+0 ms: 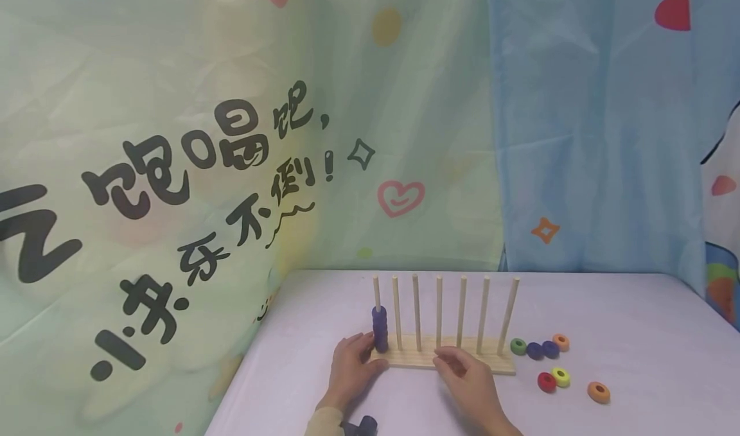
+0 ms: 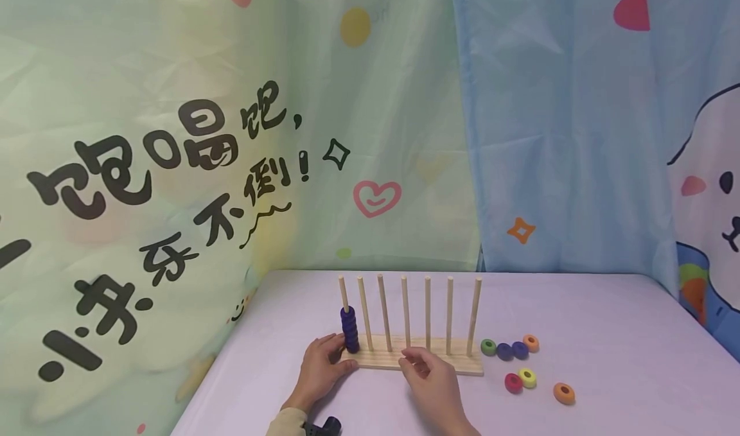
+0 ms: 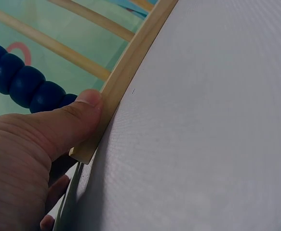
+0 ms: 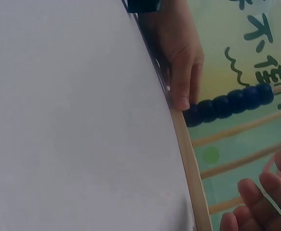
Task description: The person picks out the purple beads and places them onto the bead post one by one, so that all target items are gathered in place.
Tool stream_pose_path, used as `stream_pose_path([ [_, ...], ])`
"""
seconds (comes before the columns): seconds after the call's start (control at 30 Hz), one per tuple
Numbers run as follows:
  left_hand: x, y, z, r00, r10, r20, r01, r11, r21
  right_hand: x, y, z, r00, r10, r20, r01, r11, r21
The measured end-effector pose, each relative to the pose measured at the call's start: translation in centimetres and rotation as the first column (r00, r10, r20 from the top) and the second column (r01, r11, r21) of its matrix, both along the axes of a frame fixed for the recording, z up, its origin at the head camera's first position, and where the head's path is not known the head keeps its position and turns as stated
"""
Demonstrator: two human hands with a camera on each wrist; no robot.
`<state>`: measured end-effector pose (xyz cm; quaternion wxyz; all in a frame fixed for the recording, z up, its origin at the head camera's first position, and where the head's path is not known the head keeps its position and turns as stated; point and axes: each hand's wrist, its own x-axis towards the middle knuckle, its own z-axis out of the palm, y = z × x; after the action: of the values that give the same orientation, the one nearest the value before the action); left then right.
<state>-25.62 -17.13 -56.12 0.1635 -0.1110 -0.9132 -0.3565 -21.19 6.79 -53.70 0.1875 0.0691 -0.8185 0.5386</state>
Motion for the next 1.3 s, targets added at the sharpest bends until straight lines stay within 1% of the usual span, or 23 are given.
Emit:
stream_pose_path([
  [0.17, -0.2, 0.1, 0.1, 1.000, 0.006, 0.019, -0.006, 1.000, -0.002, -0.3, 0.9, -0.5, 0.999, -0.053, 0.012, 0.053, 0.999, 0.007],
  [0.3, -0.3, 0.1, -0.1, 1.000, 0.011, 0.030, -0.011, 1.000, -0.001, -0.6, 1.9, -0.8, 0.994, -0.106, 0.042, 0.105, 0.994, 0.018],
  [0.47, -0.1, 0.2, -0.1, 1.000, 0.006, 0.024, -0.006, 1.000, 0.007, -0.9, 3.4, -1.3, 0.981, -0.179, 0.078, 0.178, 0.984, 0.019],
  [0.6, 0.1, 0.3, 0.2, 1.000, -0.003, 0.014, 0.003, 1.000, 0.009, -1.1, 4.4, -1.2, 0.966, -0.228, 0.122, 0.226, 0.974, 0.037],
  [0.7, 0.2, 0.3, 0.4, 1.000, -0.007, 0.002, 0.007, 1.000, 0.003, -1.2, 5.2, -1.0, 0.957, -0.261, 0.127, 0.257, 0.965, 0.046],
  [0.8, 0.1, 0.1, 0.3, 1.000, -0.002, -0.005, 0.001, 1.000, -0.010, -1.3, 6.0, -0.9, 0.952, -0.296, 0.077, 0.293, 0.955, 0.050],
  [1.0, 0.0, 0.0, 0.2, 1.000, 0.008, 0.012, -0.008, 1.000, -0.010, -1.4, 7.3, -0.8, 0.935, -0.354, -0.033, 0.355, 0.934, 0.043],
  [1.1, 0.0, 0.0, 0.2, 0.999, 0.013, 0.029, -0.013, 1.000, -0.010, -1.4, 8.1, -0.9, 0.917, -0.394, -0.065, 0.398, 0.916, 0.060],
  [1.3, 0.1, 0.1, 0.1, 0.999, 0.013, 0.044, -0.013, 1.000, -0.009, -1.5, 9.5, -1.1, 0.871, -0.469, -0.144, 0.483, 0.872, 0.084],
])
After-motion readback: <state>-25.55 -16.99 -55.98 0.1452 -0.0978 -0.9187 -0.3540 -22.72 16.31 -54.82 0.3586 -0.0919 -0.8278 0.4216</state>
